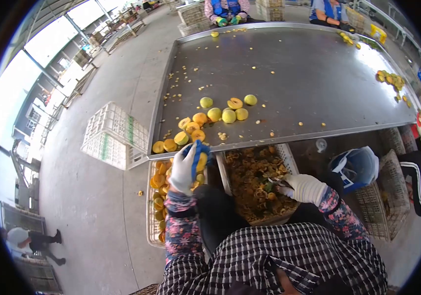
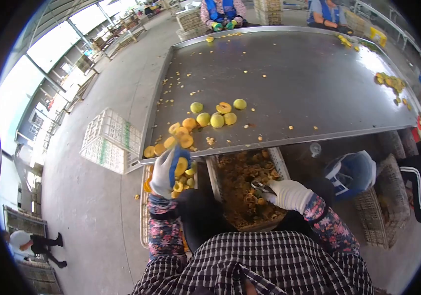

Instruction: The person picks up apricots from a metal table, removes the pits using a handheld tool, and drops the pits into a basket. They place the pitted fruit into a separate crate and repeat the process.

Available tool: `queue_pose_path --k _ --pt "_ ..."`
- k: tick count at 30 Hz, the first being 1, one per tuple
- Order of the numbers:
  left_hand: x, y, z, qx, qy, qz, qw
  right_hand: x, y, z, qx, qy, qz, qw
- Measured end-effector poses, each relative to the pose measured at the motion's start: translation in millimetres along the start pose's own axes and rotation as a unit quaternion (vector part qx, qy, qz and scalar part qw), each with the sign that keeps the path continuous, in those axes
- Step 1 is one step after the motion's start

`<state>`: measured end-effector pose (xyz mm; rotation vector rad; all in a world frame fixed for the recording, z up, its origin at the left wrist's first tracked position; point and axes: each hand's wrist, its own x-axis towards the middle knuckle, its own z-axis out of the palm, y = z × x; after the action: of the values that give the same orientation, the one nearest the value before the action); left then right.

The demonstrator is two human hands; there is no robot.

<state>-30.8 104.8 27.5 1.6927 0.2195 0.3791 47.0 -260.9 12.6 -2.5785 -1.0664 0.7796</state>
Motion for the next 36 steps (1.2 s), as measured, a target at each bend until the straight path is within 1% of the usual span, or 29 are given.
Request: queue_pose_path --k 1,2,4,7,9,10,11,12,14,17,20,21,24,25,26,28,29,31,32,34,35,36 --pt "1 0 -29 0.143 -0.021 0.016 0.989 2 4 6 -0.002 0.014 -0.015 1.000" --pt "0 7 -46 0.231 -0.002 -0.092 0.969 4 1 3 0.008 0.011 -0.024 1.000" --pt "3 9 -64 0.392 -0.002 -0.147 0.908 1 -5 -4 0.025 0.005 -0.039 0.999" --pt "33 -24 -73 0.448 0.006 -0.103 0.888 10 -5 -2 0.026 0.002 -0.050 0.998" --pt "65 -48 -60 0.463 0.016 -0.091 0.882 14 -5 -1 0.024 -0.001 -0.058 0.998" --pt "81 -57 -51 0.468 0.008 -0.070 0.881 16 -6 0 0.023 0.000 -0.061 0.998" --pt "99 -74 -46 0.485 -0.005 -0.084 0.870 19 -6 0 0.021 0.001 -0.064 0.998" --pt "112 -91 -40 0.504 -0.004 -0.079 0.860 20 -7 0 0.019 -0.004 -0.064 0.998" --pt "135 -103 -25 0.556 -0.036 -0.169 0.813 20 -8 -1 0.015 -0.014 -0.062 0.998" --pt "145 -91 -3 0.546 -0.014 -0.252 0.799 19 -8 -1 0.019 -0.020 -0.064 0.998" --pt "155 -97 -1 0.547 -0.051 -0.269 0.791 20 -8 -1 0.021 -0.023 -0.061 0.998" --pt "153 -101 -1 0.525 -0.034 -0.253 0.812 20 -8 -1 0.021 -0.023 -0.061 0.998" --pt "156 -130 -16 0.332 -0.041 -0.210 0.919 20 -10 -1 0.031 0.013 -0.075 0.997" --pt "147 -122 -15 -0.025 -0.024 -0.224 0.974 22 -11 -1 0.062 0.032 -0.078 0.994" --pt "130 -76 1 -0.242 0.046 -0.252 0.936 23 -12 0 0.094 0.050 -0.082 0.991" --pt "120 -52 15 -0.422 0.087 -0.187 0.883 23 -20 -2 0.154 0.088 -0.095 0.980" --pt "108 -33 26 -0.475 0.070 -0.171 0.861 26 -29 -8 0.182 0.110 -0.104 0.972" --pt "79 10 50 -0.574 0.034 -0.130 0.808 32 -52 -29 0.239 0.144 -0.129 0.952" --pt "68 19 61 -0.599 0.026 -0.132 0.790 37 -61 -37 0.252 0.174 -0.149 0.940" --pt "55 11 80 -0.619 0.031 -0.115 0.777 44 -76 -50 0.279 0.233 -0.187 0.913" --pt "47 13 91 -0.604 0.055 -0.092 0.789 42 -84 -60 0.265 0.238 -0.170 0.919" --pt "40 13 99 -0.596 0.048 -0.073 0.798 43 -88 -63 0.256 0.231 -0.167 0.924"
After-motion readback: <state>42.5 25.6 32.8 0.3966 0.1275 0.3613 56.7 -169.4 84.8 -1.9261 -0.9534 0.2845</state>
